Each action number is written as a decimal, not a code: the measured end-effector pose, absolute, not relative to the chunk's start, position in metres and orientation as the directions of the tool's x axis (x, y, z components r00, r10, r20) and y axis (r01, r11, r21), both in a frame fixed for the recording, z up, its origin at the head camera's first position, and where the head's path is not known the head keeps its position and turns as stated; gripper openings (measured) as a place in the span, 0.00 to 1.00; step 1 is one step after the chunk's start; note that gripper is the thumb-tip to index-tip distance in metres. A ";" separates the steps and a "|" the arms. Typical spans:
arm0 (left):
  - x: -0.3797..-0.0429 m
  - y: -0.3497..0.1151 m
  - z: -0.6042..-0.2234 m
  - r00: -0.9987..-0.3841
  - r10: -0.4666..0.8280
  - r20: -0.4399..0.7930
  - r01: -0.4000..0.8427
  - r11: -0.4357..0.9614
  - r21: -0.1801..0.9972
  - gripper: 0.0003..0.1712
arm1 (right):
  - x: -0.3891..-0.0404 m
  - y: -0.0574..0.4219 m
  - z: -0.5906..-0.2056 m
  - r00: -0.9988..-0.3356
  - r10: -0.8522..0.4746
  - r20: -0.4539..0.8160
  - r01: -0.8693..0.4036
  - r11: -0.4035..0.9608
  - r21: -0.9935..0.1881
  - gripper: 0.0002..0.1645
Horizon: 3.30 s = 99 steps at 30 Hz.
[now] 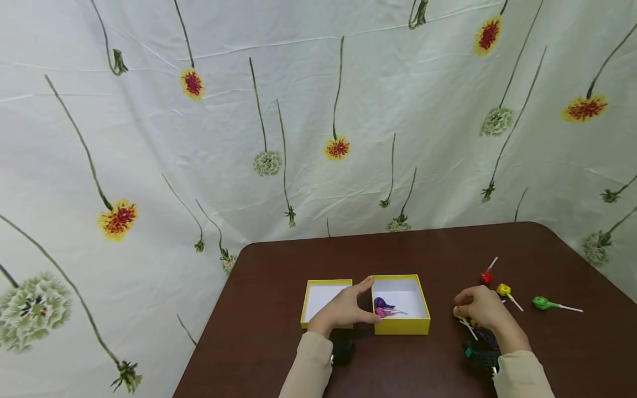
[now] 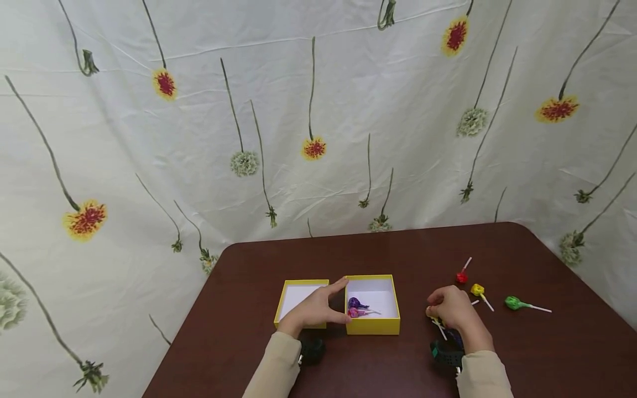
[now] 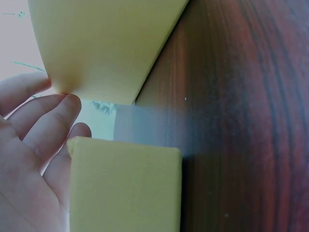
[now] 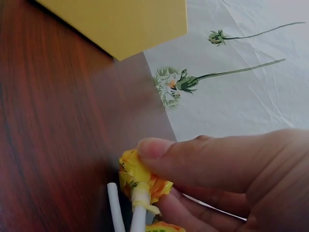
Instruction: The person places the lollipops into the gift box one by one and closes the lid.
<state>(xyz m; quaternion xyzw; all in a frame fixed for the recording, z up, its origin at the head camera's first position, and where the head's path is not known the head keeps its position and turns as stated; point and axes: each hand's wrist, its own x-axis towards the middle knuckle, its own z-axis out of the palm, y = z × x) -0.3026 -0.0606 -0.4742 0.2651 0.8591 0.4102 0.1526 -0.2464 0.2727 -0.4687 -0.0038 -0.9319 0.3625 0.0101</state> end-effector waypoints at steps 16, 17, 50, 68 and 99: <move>-0.302 -0.061 -0.474 -0.817 0.574 -0.047 0.321 0.522 0.790 0.55 | -0.246 0.268 -0.467 -0.999 0.037 0.017 0.013 0.696 -0.718 0.08; -0.302 -0.060 -0.474 -0.817 0.575 -0.043 0.325 0.521 0.790 0.55 | -0.246 0.268 -0.466 -0.999 0.036 0.023 0.009 0.697 -0.717 0.08; -0.301 -0.059 -0.473 -0.827 0.560 -0.052 0.326 0.553 0.767 0.56 | -0.273 0.214 -0.418 -0.956 -0.256 0.144 -0.268 0.561 -0.783 0.08; -0.302 -0.060 -0.474 -0.825 0.563 -0.054 0.321 0.545 0.774 0.55 | -0.303 0.175 -0.440 -0.914 -0.392 0.102 -0.302 0.491 -0.817 0.11; -0.301 -0.063 -0.474 -0.812 0.582 -0.041 0.340 0.528 0.778 0.55 | -0.315 0.145 -0.474 -0.915 -0.364 0.177 -0.362 0.542 -0.758 0.10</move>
